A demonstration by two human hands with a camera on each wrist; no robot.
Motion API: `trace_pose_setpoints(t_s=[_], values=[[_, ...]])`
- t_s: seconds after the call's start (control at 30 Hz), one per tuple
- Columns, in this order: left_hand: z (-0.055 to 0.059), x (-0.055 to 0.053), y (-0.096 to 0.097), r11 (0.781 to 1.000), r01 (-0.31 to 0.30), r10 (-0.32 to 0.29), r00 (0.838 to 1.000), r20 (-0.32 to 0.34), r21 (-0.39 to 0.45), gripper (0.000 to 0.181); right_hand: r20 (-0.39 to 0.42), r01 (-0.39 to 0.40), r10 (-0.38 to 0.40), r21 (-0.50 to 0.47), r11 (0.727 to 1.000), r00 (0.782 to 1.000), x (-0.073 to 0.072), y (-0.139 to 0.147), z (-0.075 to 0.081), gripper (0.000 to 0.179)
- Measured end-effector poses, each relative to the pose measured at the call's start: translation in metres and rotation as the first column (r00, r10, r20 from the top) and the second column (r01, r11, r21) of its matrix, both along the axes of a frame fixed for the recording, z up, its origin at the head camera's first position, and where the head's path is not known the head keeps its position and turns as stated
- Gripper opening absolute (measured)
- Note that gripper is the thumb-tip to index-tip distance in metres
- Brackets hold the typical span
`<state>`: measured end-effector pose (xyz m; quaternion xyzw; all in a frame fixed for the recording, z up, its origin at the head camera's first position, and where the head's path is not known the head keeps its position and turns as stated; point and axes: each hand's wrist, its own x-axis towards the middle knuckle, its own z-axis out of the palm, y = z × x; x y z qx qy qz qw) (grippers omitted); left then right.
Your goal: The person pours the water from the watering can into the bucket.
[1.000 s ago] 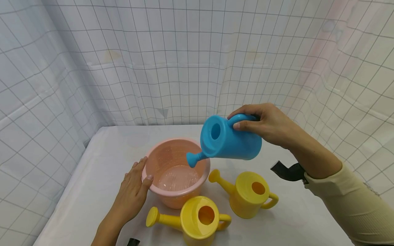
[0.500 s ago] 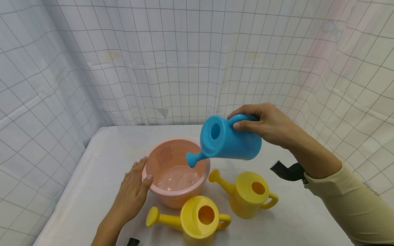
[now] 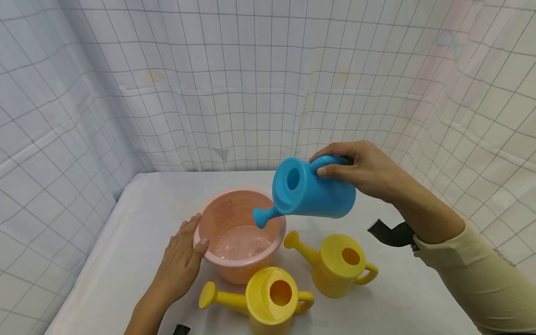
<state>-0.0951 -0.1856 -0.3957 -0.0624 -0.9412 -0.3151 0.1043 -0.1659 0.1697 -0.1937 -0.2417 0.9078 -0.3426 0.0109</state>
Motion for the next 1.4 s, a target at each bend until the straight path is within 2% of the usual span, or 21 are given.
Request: trace_pose_setpoints(t_s=[1.4], values=[[0.0005,0.0006,-0.0007,1.000,0.000,0.000,1.000,0.000,0.006,0.058,0.002,-0.002,0.002,-0.017,1.000,1.000,-0.0014,0.0027,-0.0036,0.031]])
